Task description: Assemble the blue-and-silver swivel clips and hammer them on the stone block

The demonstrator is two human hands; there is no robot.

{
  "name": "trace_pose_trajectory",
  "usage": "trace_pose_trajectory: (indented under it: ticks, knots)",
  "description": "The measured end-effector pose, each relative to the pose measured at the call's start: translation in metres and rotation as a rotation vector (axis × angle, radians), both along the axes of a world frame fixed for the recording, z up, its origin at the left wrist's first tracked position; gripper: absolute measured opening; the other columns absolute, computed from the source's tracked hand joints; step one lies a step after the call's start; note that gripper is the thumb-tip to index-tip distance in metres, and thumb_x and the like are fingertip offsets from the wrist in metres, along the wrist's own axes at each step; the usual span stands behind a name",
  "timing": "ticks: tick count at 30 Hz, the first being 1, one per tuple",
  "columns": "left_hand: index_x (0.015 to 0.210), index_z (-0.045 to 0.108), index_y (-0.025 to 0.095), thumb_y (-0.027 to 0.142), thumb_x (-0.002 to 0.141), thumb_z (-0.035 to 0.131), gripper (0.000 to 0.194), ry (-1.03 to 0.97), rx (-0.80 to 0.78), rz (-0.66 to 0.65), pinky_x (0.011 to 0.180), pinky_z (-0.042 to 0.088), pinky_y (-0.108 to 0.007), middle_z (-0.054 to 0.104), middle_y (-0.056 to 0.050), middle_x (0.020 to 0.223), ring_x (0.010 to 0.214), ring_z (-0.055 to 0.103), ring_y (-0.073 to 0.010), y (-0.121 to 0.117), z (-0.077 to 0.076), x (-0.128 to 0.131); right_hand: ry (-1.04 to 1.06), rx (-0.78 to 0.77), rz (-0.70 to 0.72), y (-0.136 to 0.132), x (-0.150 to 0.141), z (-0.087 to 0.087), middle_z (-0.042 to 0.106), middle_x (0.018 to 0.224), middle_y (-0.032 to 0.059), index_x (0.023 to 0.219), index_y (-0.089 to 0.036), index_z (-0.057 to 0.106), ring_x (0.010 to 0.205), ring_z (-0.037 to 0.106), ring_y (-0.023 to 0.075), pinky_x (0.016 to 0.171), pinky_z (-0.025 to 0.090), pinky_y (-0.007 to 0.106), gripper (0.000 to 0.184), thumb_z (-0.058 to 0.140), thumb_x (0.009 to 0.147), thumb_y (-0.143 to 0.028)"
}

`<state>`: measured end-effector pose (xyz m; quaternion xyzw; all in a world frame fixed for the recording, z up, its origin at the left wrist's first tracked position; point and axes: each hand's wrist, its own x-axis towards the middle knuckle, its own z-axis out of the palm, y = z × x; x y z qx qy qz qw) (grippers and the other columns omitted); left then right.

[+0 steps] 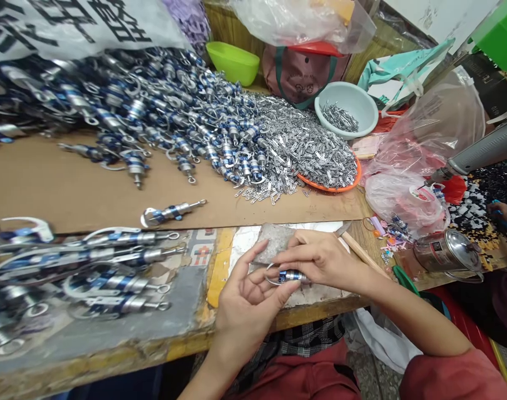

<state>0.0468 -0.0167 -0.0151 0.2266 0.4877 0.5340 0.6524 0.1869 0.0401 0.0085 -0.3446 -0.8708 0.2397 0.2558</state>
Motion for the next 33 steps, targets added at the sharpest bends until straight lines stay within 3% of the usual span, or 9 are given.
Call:
trace_pose_trajectory:
  ticks: [4, 6, 8, 10, 13, 17, 22, 26, 33]
  knots:
    - [0.119, 0.049, 0.019, 0.015, 0.053, 0.078, 0.072, 0.006, -0.016, 0.023, 0.063, 0.052, -0.015, 0.066, 0.006, 0.064, 0.061, 0.065, -0.0080, 0.000, 0.002, 0.001, 0.100, 0.103, -0.463, -0.020, 0.044, 0.000, 0.062, 0.088, 0.0038, 0.101, -0.020, 0.062, 0.081, 0.058, 0.0137, 0.073, 0.046, 0.025, 0.018, 0.048, 0.089, -0.022]
    - [0.118, 0.050, 0.019, 0.013, 0.052, 0.077, 0.072, -0.005, -0.023, 0.028, 0.063, 0.052, -0.014, 0.065, 0.007, 0.062, 0.060, 0.064, -0.0075, 0.001, 0.004, 0.002, -0.126, 0.070, -0.668, -0.030, 0.076, -0.007, 0.060, 0.093, 0.0060, 0.108, -0.020, 0.057, 0.084, 0.058, 0.0182, 0.073, 0.047, 0.030, 0.025, 0.055, 0.085, -0.030]
    - [0.117, 0.051, 0.019, 0.012, 0.052, 0.077, 0.071, -0.008, -0.024, 0.035, 0.062, 0.052, -0.014, 0.063, 0.007, 0.061, 0.060, 0.064, -0.0075, 0.001, 0.005, 0.002, -0.413, -0.019, -0.713, -0.039, 0.103, -0.018, 0.059, 0.096, 0.0087, 0.111, -0.018, 0.056, 0.087, 0.058, 0.0234, 0.073, 0.048, 0.036, 0.034, 0.058, 0.082, -0.036]
    - [0.116, 0.052, 0.020, 0.012, 0.051, 0.078, 0.071, 0.006, -0.022, 0.042, 0.063, 0.052, -0.013, 0.063, 0.007, 0.061, 0.060, 0.064, -0.0071, 0.001, 0.004, 0.001, -0.563, -0.081, -0.706, -0.045, 0.116, -0.029, 0.059, 0.093, 0.0089, 0.109, -0.018, 0.056, 0.087, 0.058, 0.0244, 0.074, 0.048, 0.038, 0.031, 0.053, 0.085, -0.037]
    - [0.118, 0.052, 0.020, 0.015, 0.051, 0.080, 0.073, 0.035, -0.011, 0.038, 0.064, 0.052, -0.014, 0.062, 0.007, 0.062, 0.060, 0.062, -0.0069, 0.001, -0.003, 0.000, -0.489, -0.043, -0.665, -0.049, 0.110, -0.029, 0.060, 0.091, 0.0070, 0.105, -0.019, 0.055, 0.085, 0.059, 0.0210, 0.073, 0.049, 0.034, 0.023, 0.047, 0.089, -0.032]
    - [0.122, 0.049, 0.020, 0.021, 0.050, 0.082, 0.079, 0.060, 0.004, -0.020, 0.064, 0.054, -0.019, 0.063, 0.005, 0.064, 0.061, 0.064, -0.0097, 0.001, -0.013, -0.004, -0.287, 0.166, -0.445, -0.054, 0.077, 0.004, 0.061, 0.102, 0.0065, 0.123, -0.022, 0.044, 0.092, 0.059, 0.0173, 0.077, 0.049, 0.027, 0.034, 0.048, 0.089, -0.019]
    - [0.125, 0.045, 0.019, 0.022, 0.049, 0.083, 0.084, 0.075, -0.027, -0.045, 0.067, 0.055, -0.021, 0.064, 0.003, 0.066, 0.065, 0.066, -0.0124, 0.003, -0.010, -0.006, -0.332, 0.187, -0.159, -0.061, 0.050, 0.036, 0.062, 0.108, 0.0056, 0.141, -0.025, 0.023, 0.095, 0.059, 0.0150, 0.077, 0.048, 0.024, 0.061, 0.041, 0.086, -0.005]
    - [0.125, 0.046, 0.018, 0.022, 0.049, 0.083, 0.084, 0.070, -0.014, -0.036, 0.064, 0.055, -0.020, 0.064, 0.004, 0.063, 0.062, 0.066, -0.0117, 0.003, -0.010, -0.007, -0.476, 0.068, -0.135, -0.061, 0.045, 0.030, 0.064, 0.098, 0.0064, 0.140, -0.023, 0.027, 0.080, 0.062, 0.0155, 0.065, 0.051, 0.024, 0.060, 0.037, 0.084, -0.004]
    - [0.128, 0.042, 0.017, 0.025, 0.050, 0.082, 0.088, 0.077, -0.012, -0.071, 0.066, 0.056, -0.024, 0.065, 0.002, 0.066, 0.064, 0.067, -0.0146, 0.002, -0.012, -0.002, -0.263, 0.008, -0.243, -0.062, 0.054, 0.014, 0.066, 0.103, 0.0047, 0.137, -0.028, 0.035, 0.089, 0.063, 0.0154, 0.075, 0.052, 0.025, 0.051, 0.043, 0.089, -0.013]
